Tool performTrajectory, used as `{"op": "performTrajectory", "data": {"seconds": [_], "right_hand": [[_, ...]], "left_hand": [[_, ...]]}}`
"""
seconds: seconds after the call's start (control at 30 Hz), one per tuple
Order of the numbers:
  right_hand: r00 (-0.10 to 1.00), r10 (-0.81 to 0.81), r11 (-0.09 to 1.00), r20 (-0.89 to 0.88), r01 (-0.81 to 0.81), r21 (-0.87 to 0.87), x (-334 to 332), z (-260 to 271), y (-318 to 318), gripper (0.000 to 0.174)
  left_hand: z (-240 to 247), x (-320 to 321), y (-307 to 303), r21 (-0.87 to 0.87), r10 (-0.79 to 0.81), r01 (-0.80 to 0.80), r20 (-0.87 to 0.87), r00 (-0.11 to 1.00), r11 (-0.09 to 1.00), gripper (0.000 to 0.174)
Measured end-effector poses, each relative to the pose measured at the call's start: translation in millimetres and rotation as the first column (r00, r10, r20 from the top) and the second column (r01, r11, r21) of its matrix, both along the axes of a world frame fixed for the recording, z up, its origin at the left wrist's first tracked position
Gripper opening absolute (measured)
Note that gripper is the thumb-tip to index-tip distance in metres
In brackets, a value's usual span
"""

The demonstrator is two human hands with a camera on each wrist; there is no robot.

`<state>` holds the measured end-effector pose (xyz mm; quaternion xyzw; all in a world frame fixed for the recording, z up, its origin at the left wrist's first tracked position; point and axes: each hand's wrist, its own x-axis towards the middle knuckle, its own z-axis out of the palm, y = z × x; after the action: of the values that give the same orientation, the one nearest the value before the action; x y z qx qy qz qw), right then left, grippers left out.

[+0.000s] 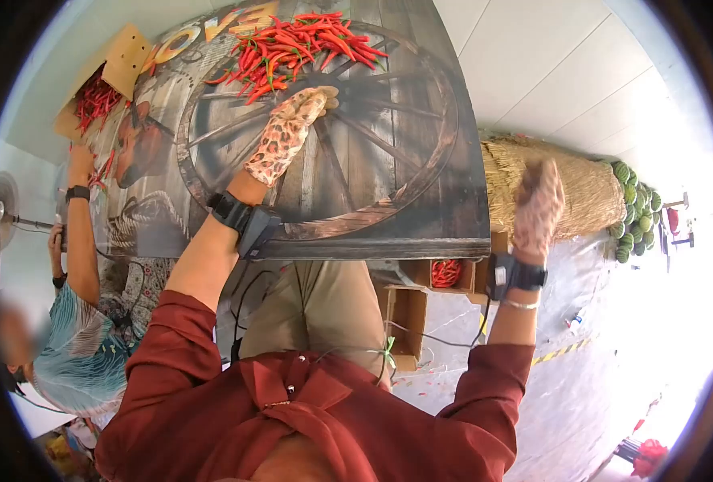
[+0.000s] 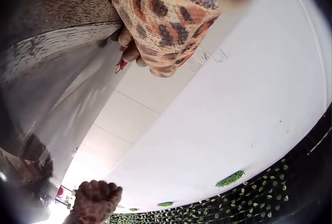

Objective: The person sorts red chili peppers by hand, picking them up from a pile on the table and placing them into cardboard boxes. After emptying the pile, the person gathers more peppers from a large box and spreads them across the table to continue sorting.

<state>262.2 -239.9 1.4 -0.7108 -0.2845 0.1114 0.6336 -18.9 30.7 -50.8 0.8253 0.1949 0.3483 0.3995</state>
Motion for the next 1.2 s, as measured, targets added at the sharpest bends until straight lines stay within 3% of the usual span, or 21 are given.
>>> {"op": "performTrajectory", "data": {"seconds": [0.07, 0.1, 0.13, 0.2, 0.23, 0.3, 0.37, 0.4, 0.47, 0.5, 0.53, 0.63, 0.7, 0.77, 0.87, 0.97, 1.1, 1.17, 1.2], "right_hand": [[0.977, 0.059, 0.988, 0.204, -0.087, 0.13, -14.1, 5.4, 46.3, 0.023], [0.86, -0.007, 0.998, 0.51, -0.027, 0.06, -52.5, 27.0, 71.7, 0.027], [0.976, 0.102, 0.99, -0.193, -0.081, 0.113, -70.6, 43.9, 94.0, 0.032], [0.963, 0.211, 0.976, -0.168, -0.198, 0.092, -90.5, 41.0, 135.3, 0.032], [0.934, 0.263, 0.96, -0.242, -0.228, 0.165, -97.4, 33.3, 158.3, 0.031], [0.875, 0.341, 0.928, -0.343, -0.257, 0.269, -105.3, 14.7, 199.8, 0.03], [0.891, 0.387, 0.898, -0.237, -0.305, 0.316, -112.1, 2.4, 224.7, 0.029], [0.823, 0.381, 0.916, -0.422, -0.274, 0.294, -113.9, 1.7, 230.9, 0.029], [0.835, 0.39, 0.915, -0.388, -0.305, 0.264, -114.1, -1.1, 234.8, 0.029], [0.853, 0.381, 0.921, -0.357, -0.318, 0.224, -111.3, -5.6, 233.1, 0.029], [0.801, 0.478, 0.876, -0.36, -0.404, 0.264, -102.9, -12.3, 229.3, 0.028], [0.827, 0.449, 0.891, -0.338, -0.387, 0.239, -103.1, -10.8, 223.7, 0.028], [0.856, 0.389, 0.918, -0.341, -0.329, 0.22, -109.6, -4.4, 222.1, 0.029], [0.848, 0.442, 0.896, -0.292, -0.404, 0.183, -109.9, -4.0, 221.0, 0.028], [0.844, 0.443, 0.895, -0.304, -0.398, 0.199, -108.7, -6.8, 223.1, 0.029], [0.838, 0.455, 0.888, -0.3, -0.403, 0.221, -107.4, -10.0, 225.0, 0.028], [0.826, 0.481, 0.873, -0.295, -0.418, 0.252, -107.6, -10.5, 225.1, 0.028], [0.819, 0.493, 0.865, -0.295, -0.424, 0.267, -105.6, -12.5, 225.9, 0.028], [0.819, 0.494, 0.865, -0.291, -0.431, 0.258, -104.5, -13.6, 226.6, 0.027]], "left_hand": [[-1.1, 0.1, 1.1, 0.004, 0.001, -0.001, 0.0, 1.0, 1.0, 0.034], [0.8, 0.2, 0.6, 0.012, 0.002, -0.002, 0.004, 1.0, 1.0, 0.034], [3.6, 0.6, -0.8, -0.039, -0.003, 0.005, 0.036, 0.999, 0.999, 0.032], [6.9, 1.0, -4.1, -0.212, -0.028, 0.056, 0.134, 0.991, 0.976, 0.03], [9.4, -0.3, -6.8, -0.199, -0.027, 0.053, 0.131, 0.991, 0.979, 0.03], [15.7, -2.8, -10.8, -0.397, 0.027, 0.033, 0.142, 0.989, 0.917, 0.031], [13.3, -3.2, -11.4, -0.296, 0.033, 0.021, 0.175, 0.984, 0.955, 0.033], [12.1, -1.8, -11.1, -0.18, 0.08, -0.057, 0.124, 0.989, 0.982, 0.033], [12.3, -3.5, -10.6, 0.06, 0.106, -0.114, 0.123, 0.987, 0.992, 0.032], [13.5, -5.3, -11.0, 0.053, 0.112, -0.118, 0.112, 0.987, 0.992, 0.032], [13.8, -6.0, -12.6, -0.054, 0.062, -0.055, 0.141, 0.988, 0.997, 0.032], [17.3, -5.3, -16.9, -0.232, 0.004, 0.045, 0.205, 0.979, 0.972, 0.031], [47.0, -9.9, -25.5, -0.505, -0.024, 0.081, 0.119, 0.993, 0.859, 0.03], [27.3, -0.8, -18.0, -0.526, -0.022, 0.099, 0.151, 0.988, 0.845, 0.03], [28.0, -3.7, -18.7, -0.31, -0.013, 0.054, 0.133, 0.991, 0.949, 0.031], [16.7, -0.1, -12.9, -0.378, 0.012, 0.043, 0.141, 0.99, 0.925, 0.03], [16.1, -1.4, -10.7, -0.33, 0.005, 0.039, 0.131, 0.991, 0.943, 0.028], [16.9, -2.3, -9.0, -0.097, 0.014, -0.007, 0.077, 0.997, 0.995, 0.027], [16.7, -2.4, -7.5, -0.098, 0.013, -0.006, 0.077, 0.997, 0.995, 0.027]]}}
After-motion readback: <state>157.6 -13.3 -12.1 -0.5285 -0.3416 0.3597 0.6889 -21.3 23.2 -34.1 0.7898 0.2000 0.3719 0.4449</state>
